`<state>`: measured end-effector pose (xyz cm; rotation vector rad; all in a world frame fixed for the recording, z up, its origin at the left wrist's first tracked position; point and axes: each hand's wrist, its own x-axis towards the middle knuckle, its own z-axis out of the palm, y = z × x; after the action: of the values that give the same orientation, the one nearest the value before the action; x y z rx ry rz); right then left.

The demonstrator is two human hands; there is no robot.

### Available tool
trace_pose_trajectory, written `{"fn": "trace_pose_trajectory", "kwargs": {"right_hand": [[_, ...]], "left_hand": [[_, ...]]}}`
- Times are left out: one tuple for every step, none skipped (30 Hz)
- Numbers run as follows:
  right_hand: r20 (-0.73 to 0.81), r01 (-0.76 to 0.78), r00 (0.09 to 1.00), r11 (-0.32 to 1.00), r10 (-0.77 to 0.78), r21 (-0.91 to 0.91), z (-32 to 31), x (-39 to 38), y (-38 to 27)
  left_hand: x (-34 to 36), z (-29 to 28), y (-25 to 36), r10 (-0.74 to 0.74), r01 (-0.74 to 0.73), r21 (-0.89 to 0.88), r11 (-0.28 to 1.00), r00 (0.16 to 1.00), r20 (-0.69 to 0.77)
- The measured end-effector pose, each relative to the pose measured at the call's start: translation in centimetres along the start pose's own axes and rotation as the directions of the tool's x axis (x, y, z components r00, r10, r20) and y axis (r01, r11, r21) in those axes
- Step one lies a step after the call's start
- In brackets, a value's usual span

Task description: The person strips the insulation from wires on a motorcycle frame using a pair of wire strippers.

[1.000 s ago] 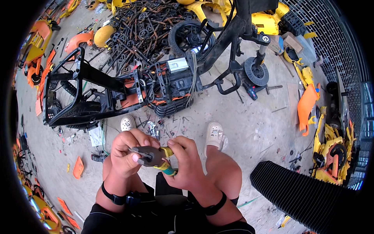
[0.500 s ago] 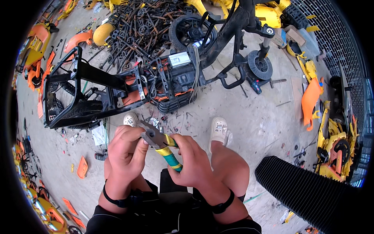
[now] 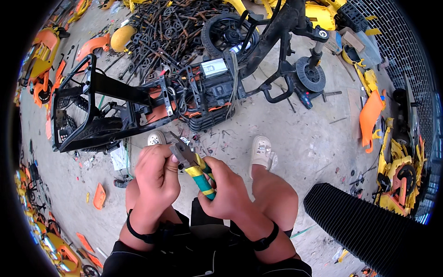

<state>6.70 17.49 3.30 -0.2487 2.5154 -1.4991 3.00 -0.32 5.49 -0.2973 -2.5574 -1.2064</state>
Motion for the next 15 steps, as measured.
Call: {"fn": "trace_pose_trajectory", "kwargs": {"right_hand": [[0.015, -0.010, 1.000, 1.000, 0.010, -0.020, -0.2, 0.1, -0.1], [0.031, -0.019, 0.999, 0.999, 0.020, -0.042, -0.6, 0.3, -0.4], [0.046, -0.029, 0.998, 0.998, 0.031, -0.064, -0.8, 0.5, -0.6], [0.040, -0.038, 0.998, 0.998, 0.040, -0.058, -0.9, 0.6, -0.6], [0.033, -0.047, 0.998, 0.998, 0.048, -0.053, -1.0, 0.7, -0.5], [0.027, -0.056, 0.998, 0.997, 0.057, -0.048, -1.1, 0.8, -0.5], [0.011, -0.053, 0.998, 0.998, 0.054, -0.031, -1.0, 0.8, -0.2], [-0.005, -0.051, 0.999, 0.999, 0.050, -0.015, -0.7, 0.9, 0.2], [-0.020, -0.047, 0.999, 0.999, 0.047, 0.002, -0.5, 1.0, 0.5], [-0.005, -0.078, 0.997, 0.997, 0.078, 0.003, -0.6, 1.2, 0.2], [0.011, -0.108, 0.994, 0.994, 0.108, 0.003, -0.8, 1.3, -0.3], [0.027, -0.138, 0.990, 0.990, 0.138, 0.003, -0.9, 1.4, -0.6], [0.072, -0.184, 0.982, 0.970, 0.174, 0.159, -0.6, 1.4, -0.2], [0.123, -0.230, 0.972, 0.923, 0.202, 0.308, -0.2, 1.2, 0.5], [0.178, -0.278, 0.959, 0.851, 0.220, 0.446, 0.0, 1.1, 0.9]], "left_hand": [[0.0, 0.1, 0.0, -0.016, 0.016, -0.002, 1.000, 1.000, 0.005], [0.0, 0.2, 0.0, -0.032, 0.032, -0.004, 0.999, 0.999, 0.011], [0.0, 0.3, -0.1, -0.046, 0.046, -0.009, 0.999, 0.999, 0.010], [0.0, 0.4, -0.1, -0.060, 0.060, -0.018, 0.998, 0.998, 0.010], [0.1, 0.5, -0.2, -0.073, 0.073, -0.026, 0.997, 0.997, 0.011], [0.1, 0.7, -0.1, -0.084, 0.085, -0.038, 0.996, 0.996, 0.011], [0.2, 0.7, 0.0, -0.094, 0.095, -0.048, 0.994, 0.995, 0.012], [0.3, 0.8, 0.1, -0.104, 0.105, -0.059, 0.993, 0.995, 0.011], [0.3, 0.8, -0.1, -0.117, 0.117, -0.055, 0.992, 0.993, 0.016], [0.3, 1.0, -0.4, -0.129, 0.130, -0.053, 0.990, 0.991, 0.020], [0.3, 1.1, -0.5, -0.141, 0.142, -0.051, 0.989, 0.990, 0.023], [0.4, 1.2, -0.5, -0.148, 0.149, -0.056, 0.987, 0.989, 0.019], [0.6, 1.4, -0.3, -0.155, 0.155, -0.061, 0.986, 0.988, 0.013], [0.8, 1.5, -0.2, -0.161, 0.161, -0.066, 0.985, 0.987, 0.007], [0.9, 1.7, -0.2, -0.167, 0.168, -0.068, 0.983, 0.986, 0.012]]}}
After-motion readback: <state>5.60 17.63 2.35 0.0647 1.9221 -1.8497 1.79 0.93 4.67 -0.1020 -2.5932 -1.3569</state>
